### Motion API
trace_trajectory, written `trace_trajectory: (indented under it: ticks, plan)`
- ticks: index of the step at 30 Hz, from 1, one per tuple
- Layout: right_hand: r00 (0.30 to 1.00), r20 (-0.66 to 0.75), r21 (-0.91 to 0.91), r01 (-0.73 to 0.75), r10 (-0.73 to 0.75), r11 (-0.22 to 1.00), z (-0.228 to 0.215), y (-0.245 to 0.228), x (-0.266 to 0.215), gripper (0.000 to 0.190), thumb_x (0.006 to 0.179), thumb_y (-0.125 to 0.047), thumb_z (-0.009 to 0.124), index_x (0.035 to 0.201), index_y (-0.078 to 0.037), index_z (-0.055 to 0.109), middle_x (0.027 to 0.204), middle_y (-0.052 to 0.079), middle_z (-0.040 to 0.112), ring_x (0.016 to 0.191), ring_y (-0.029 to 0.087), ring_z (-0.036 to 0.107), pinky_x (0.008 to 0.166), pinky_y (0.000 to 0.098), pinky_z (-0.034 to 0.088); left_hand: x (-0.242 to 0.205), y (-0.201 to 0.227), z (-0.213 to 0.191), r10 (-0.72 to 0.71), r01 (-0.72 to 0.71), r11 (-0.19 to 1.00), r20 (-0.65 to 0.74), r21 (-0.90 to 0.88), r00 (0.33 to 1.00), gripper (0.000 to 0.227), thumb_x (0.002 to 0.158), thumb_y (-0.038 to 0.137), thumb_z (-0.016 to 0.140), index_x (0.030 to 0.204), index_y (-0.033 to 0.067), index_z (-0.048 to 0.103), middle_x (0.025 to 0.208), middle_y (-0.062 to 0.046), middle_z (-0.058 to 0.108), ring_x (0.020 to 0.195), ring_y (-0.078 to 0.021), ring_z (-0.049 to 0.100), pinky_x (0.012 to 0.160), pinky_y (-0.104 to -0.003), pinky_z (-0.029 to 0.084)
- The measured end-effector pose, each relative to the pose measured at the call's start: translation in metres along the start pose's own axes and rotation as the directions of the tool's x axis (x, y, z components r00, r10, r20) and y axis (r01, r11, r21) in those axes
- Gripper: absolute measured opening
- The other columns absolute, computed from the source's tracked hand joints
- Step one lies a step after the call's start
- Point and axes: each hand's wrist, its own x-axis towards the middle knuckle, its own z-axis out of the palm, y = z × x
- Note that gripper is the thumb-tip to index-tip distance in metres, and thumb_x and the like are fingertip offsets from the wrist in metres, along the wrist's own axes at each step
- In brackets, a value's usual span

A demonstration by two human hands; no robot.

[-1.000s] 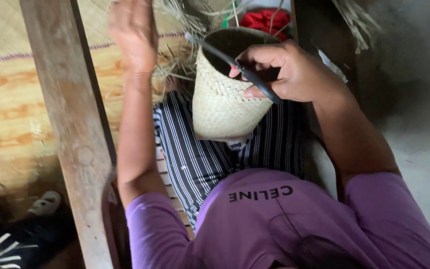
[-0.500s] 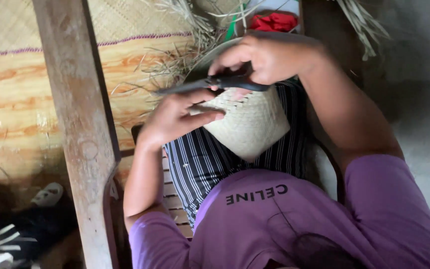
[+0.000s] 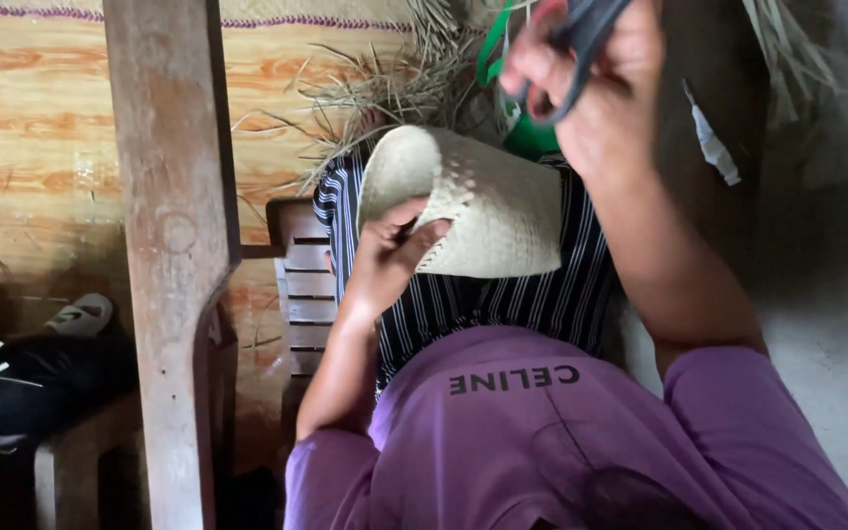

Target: Trimming excess woven material from the edge of a handmade basket using scissors.

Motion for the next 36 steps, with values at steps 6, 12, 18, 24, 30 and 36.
trace_trajectory:
  ticks: [6, 12, 18, 24, 30, 36]
  plan:
    - [0.907, 0.068, -0.519, -0.323, 0.415, 0.791, -0.001, -0.005, -0.069, 0.041, 0.06, -0.005, 0.074, 0.096, -0.001, 0.057, 0.062, 0.008, 0.056, 0.05, 0.01, 0.05, 0.044, 0.0164, 0.035, -0.024, -0.051, 0.0, 0.119, -0.198, 0.94, -0.279, -0.277, 0.953, 0.026, 0.076, -0.007, 0.051, 0.102, -0.0028, 0.046, 0.093, -0.011, 0.049, 0.1, -0.0174, 0.039, 0.085, -0.036, 0.034]
    - [0.809, 0.089, -0.71, -0.357, 0.581, 0.607, 0.007, -0.007, -0.111, 0.042, 0.059, -0.014, 0.075, 0.091, -0.001, 0.052, 0.05, 0.009, 0.053, 0.042, 0.015, 0.048, 0.04, 0.0232, 0.033, -0.04, -0.032, 0.019, 0.011, -0.153, 0.918, -0.36, -0.367, 0.933, 0.029, 0.083, 0.009, 0.048, 0.11, -0.0017, 0.046, 0.098, -0.008, 0.054, 0.096, -0.0113, 0.044, 0.088, -0.038, 0.036]
    - [0.757, 0.098, -0.759, -0.363, 0.646, 0.54, 0.02, -0.014, -0.131, 0.055, 0.054, -0.014, 0.076, 0.096, 0.003, 0.044, 0.053, 0.016, 0.055, 0.043, 0.027, 0.053, 0.04, 0.0304, 0.035, -0.058, -0.047, 0.029, -0.035, -0.12, 0.935, -0.423, -0.334, 0.905, 0.032, 0.084, 0.012, 0.05, 0.113, -0.0011, 0.044, 0.095, -0.008, 0.055, 0.092, -0.0094, 0.043, 0.086, -0.038, 0.038]
    - [0.833, 0.264, -0.952, 0.144, 0.486, 0.269, 0.022, -0.01, -0.141, 0.047, 0.062, -0.039, 0.071, 0.091, -0.005, 0.054, 0.054, 0.004, 0.055, 0.047, 0.02, 0.054, 0.044, 0.0271, 0.041, -0.074, -0.07, 0.028, -0.113, -0.161, 0.868, -0.502, -0.47, 0.857, 0.024, 0.081, 0.006, 0.052, 0.103, -0.0015, 0.051, 0.093, -0.009, 0.058, 0.09, -0.0111, 0.05, 0.081, -0.033, 0.043]
    - [0.788, 0.424, -0.904, 0.334, 0.446, 0.268, 0.017, -0.014, -0.143, 0.045, 0.061, -0.045, 0.069, 0.089, -0.011, 0.057, 0.053, -0.001, 0.049, 0.045, 0.017, 0.052, 0.047, 0.0276, 0.042, -0.079, -0.032, 0.021, -0.084, -0.191, 0.874, -0.524, -0.448, 0.848, 0.034, 0.072, -0.001, 0.061, 0.104, 0.0004, 0.051, 0.095, -0.012, 0.059, 0.091, -0.0148, 0.054, 0.082, -0.034, 0.043]
    - [0.753, 0.545, -0.832, 0.541, 0.37, 0.125, 0.019, -0.013, -0.145, 0.045, 0.075, -0.055, 0.058, 0.088, -0.013, 0.062, 0.049, -0.004, 0.038, 0.04, 0.009, 0.04, 0.041, 0.0253, 0.039, -0.096, -0.047, 0.024, -0.181, -0.132, 0.803, -0.449, -0.581, 0.875, 0.013, 0.077, 0.009, 0.058, 0.089, 0.0043, 0.059, 0.088, -0.005, 0.06, 0.088, -0.0171, 0.056, 0.086, -0.032, 0.044]
